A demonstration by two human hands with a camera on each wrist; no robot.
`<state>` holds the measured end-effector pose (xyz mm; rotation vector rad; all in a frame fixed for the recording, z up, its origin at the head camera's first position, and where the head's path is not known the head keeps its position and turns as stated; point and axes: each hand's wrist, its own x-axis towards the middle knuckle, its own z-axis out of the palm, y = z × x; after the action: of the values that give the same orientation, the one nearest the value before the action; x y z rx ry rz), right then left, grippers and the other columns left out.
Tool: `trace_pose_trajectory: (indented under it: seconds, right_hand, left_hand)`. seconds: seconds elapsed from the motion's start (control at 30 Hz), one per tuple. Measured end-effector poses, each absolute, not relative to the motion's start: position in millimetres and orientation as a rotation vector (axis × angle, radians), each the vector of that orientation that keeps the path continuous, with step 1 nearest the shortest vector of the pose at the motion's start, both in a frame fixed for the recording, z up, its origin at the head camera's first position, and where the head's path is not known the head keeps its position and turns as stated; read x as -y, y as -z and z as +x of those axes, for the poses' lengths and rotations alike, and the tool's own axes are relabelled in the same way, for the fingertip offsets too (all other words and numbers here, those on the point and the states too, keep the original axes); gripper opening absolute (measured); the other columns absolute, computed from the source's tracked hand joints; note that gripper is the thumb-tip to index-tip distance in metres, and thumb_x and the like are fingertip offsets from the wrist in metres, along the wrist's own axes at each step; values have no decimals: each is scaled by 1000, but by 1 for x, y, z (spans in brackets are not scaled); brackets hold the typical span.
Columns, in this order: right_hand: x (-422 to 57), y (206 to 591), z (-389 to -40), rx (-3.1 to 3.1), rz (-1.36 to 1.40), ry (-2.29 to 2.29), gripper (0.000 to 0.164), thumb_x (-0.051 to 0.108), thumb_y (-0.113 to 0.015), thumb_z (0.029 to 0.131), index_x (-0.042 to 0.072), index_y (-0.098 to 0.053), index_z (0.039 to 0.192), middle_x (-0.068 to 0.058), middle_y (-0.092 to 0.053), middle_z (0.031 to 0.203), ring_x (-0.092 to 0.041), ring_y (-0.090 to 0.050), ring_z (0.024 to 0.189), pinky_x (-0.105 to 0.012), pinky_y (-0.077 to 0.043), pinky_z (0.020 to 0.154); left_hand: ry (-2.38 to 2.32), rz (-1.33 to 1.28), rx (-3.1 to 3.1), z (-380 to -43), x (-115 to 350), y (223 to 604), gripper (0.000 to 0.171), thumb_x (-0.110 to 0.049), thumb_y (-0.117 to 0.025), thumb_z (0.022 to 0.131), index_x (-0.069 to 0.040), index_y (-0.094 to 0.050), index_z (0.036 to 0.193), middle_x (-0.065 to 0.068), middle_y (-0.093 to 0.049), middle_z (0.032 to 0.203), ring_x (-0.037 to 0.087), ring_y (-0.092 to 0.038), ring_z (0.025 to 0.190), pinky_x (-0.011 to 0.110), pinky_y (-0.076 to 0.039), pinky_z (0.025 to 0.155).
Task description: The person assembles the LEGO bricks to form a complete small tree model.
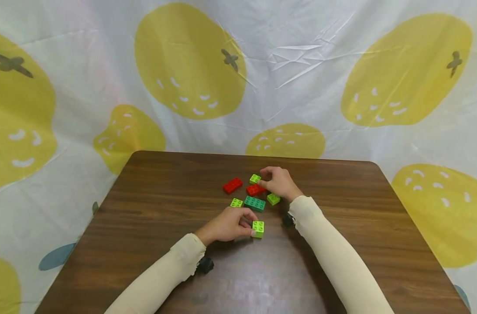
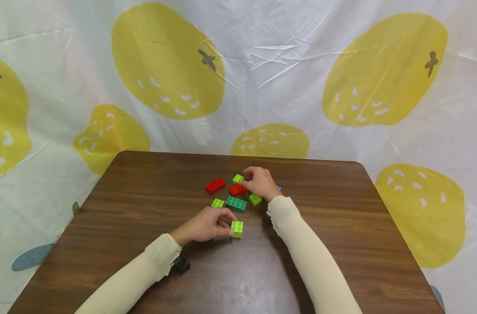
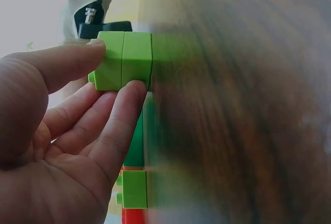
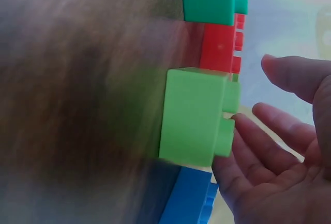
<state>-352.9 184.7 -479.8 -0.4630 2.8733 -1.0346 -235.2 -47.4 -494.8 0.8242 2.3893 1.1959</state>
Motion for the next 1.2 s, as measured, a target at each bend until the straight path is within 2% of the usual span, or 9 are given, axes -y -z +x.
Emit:
trace_pose_trajectory:
  seconds: [0.27,0.53,0.83,1.2]
  right_hand:
    - [-173,481,-359,-2860,-411,940,59,34,-76,97,1,-62,144,-20,-68,139,-38,-64,130,-53,-53,108]
    - [-159,482,-362,-2879,-392,837,60,44,-65,104,-1,-62,143,-21,-68,139,-39,-66,124,-55,-55,104]
    - [-147,486,-371,-2921,-217,840,55,37,-74,97,0,-67,137,-19,-71,134,-38,-69,118,-51,-58,99]
    - [-150,483,-367,-2907,-270,915,48,29,-72,101,0,-66,140,-19,-71,135,-35,-69,116,-48,-58,98]
  left_hand:
    - [-1180,820,-2398,-235,47,493,29,-19,-83,93,-12,-73,119,5,-76,118,13,-78,97,24,-61,80]
    - [-1185,817,-2401,-236,49,496,28,-19,-83,93,-14,-73,119,4,-75,118,12,-78,97,23,-61,80]
    - [-1178,828,-2407,-235,49,495,28,-18,-83,93,-12,-73,119,5,-76,118,13,-78,97,21,-60,78]
    - [-1172,847,-2398,-237,50,496,30,-20,-82,94,-13,-73,121,5,-76,119,13,-78,98,22,-61,81]
